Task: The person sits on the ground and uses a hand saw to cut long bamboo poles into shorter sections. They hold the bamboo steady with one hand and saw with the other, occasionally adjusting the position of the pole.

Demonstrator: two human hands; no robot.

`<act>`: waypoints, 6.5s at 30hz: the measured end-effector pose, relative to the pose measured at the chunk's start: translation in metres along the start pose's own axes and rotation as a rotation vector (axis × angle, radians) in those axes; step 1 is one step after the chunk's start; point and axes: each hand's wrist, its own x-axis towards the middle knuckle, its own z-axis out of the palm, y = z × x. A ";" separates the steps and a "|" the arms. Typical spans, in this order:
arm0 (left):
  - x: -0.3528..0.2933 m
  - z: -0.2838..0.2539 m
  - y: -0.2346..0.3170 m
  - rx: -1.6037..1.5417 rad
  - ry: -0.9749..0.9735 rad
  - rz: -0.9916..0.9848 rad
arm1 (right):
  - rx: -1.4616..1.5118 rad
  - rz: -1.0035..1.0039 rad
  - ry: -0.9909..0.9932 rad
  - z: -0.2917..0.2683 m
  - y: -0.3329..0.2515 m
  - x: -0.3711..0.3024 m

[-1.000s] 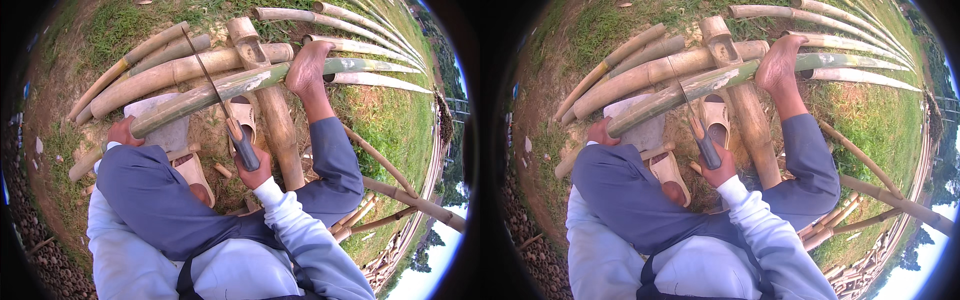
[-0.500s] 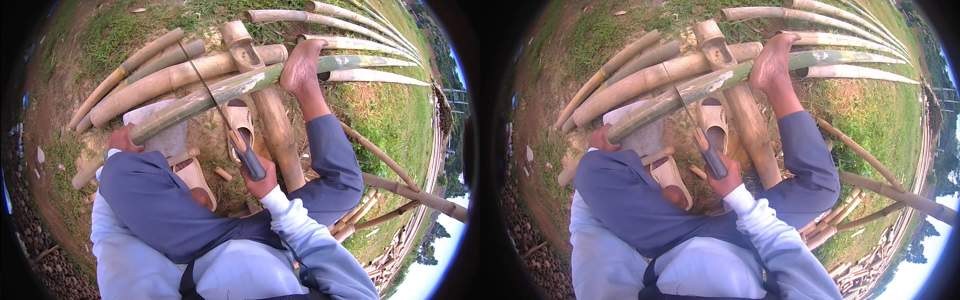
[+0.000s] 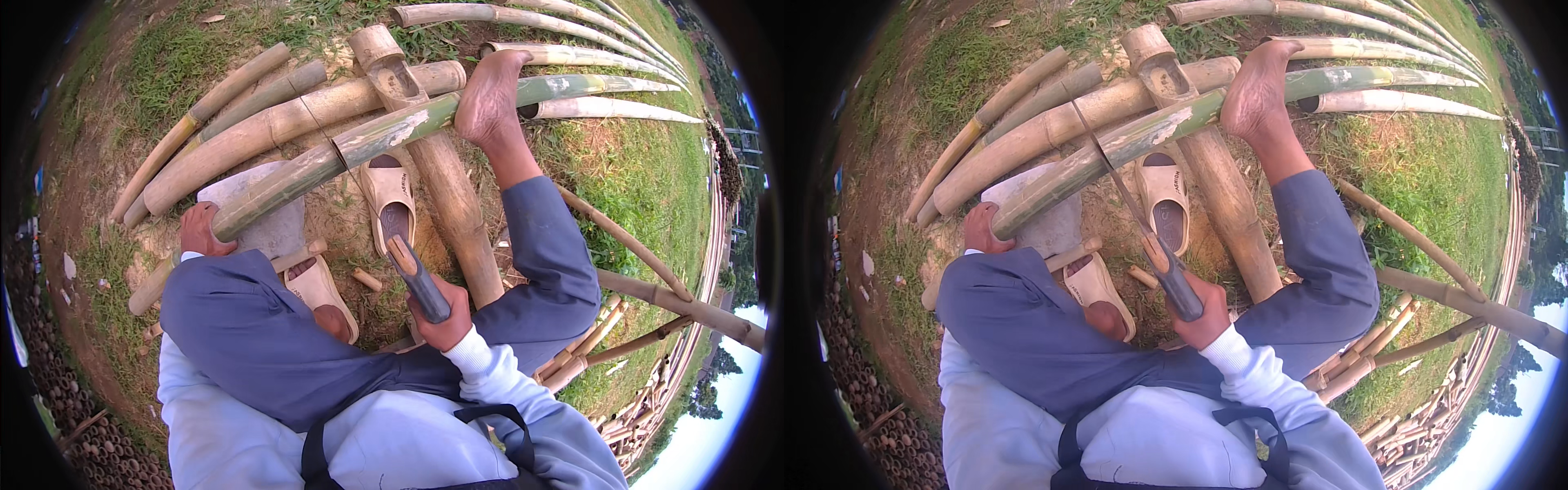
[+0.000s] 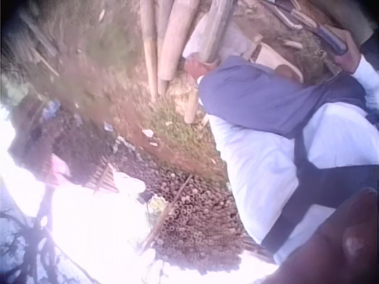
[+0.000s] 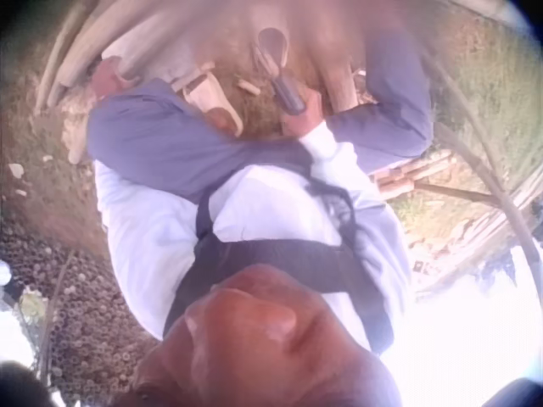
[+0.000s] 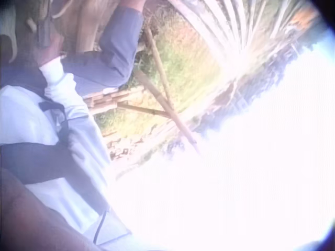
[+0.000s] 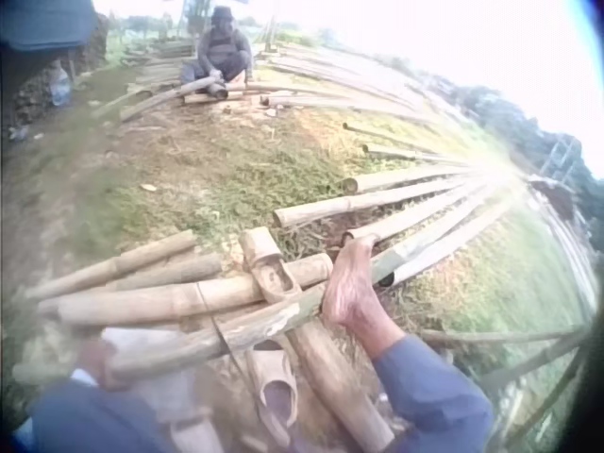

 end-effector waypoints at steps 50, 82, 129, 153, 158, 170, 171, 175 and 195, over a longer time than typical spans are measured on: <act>0.006 0.008 -0.003 -0.010 -0.088 -0.088 | -0.052 -0.168 0.105 0.048 0.039 0.090; 0.251 -0.151 0.173 0.085 0.038 0.104 | 0.032 -0.300 0.850 -0.140 -0.050 -0.055; 0.252 0.017 0.394 0.176 -0.314 0.096 | 0.648 -0.334 0.938 -0.139 -0.102 0.040; 0.260 0.020 0.365 0.050 -0.462 0.157 | 0.638 -0.357 0.915 -0.112 -0.109 0.054; 0.235 -0.024 0.311 0.035 -0.402 0.208 | 0.595 -0.409 0.868 -0.110 -0.107 0.050; 0.110 -0.157 0.057 -0.014 -0.538 0.055 | 0.784 -0.467 0.852 -0.110 -0.102 0.052; 0.090 -0.169 0.041 0.030 -0.553 -0.006 | 0.814 -0.491 0.849 -0.110 -0.104 0.053; 0.026 -0.178 -0.010 0.076 -0.503 -0.165 | 0.824 -0.493 0.883 -0.118 -0.095 0.051; -0.136 -0.078 -0.006 0.310 0.257 -0.367 | 0.366 -0.548 0.853 -0.122 -0.084 0.056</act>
